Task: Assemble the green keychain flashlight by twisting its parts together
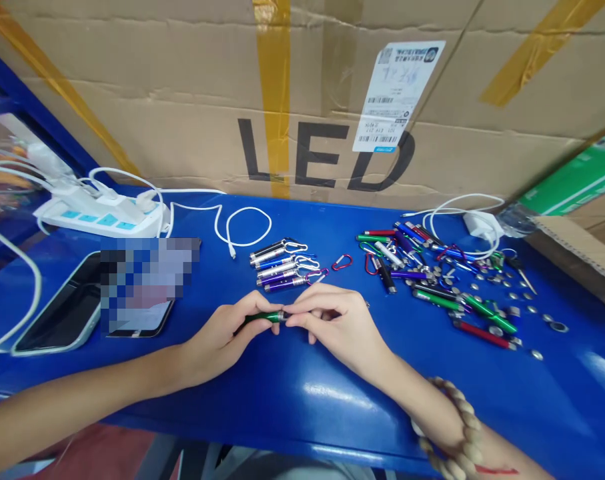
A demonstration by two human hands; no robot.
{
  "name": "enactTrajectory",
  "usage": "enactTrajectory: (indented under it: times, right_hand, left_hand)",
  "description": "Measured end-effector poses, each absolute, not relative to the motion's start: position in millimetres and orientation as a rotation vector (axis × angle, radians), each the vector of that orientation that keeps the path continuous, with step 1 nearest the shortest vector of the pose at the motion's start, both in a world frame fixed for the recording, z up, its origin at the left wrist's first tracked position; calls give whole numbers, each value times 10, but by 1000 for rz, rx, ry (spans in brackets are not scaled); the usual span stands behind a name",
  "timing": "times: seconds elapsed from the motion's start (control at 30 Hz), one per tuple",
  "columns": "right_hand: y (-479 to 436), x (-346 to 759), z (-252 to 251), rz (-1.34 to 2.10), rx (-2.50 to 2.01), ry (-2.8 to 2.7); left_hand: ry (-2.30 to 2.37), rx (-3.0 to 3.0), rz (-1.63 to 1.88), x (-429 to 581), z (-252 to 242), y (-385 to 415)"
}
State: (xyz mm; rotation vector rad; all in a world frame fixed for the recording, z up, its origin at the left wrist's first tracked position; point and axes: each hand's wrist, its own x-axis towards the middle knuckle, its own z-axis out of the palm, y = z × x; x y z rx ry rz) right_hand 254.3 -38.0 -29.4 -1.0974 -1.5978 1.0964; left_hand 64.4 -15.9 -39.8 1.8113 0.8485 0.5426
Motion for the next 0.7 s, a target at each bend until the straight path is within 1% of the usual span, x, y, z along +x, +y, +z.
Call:
enactTrajectory:
  times: [0.33, 0.53, 0.7]
  right_hand:
    - [-241, 2635, -228, 1331, -1124, -1541]
    - [-238, 2606, -184, 1416, -1244, -1442]
    - [-309, 2601, -255, 1387, -1353, -1379]
  left_hand:
    - [735, 1872, 445, 666, -280, -114]
    - [744, 2006, 546, 693, -320, -169]
    - [863, 2145, 626, 751, -397, -178]
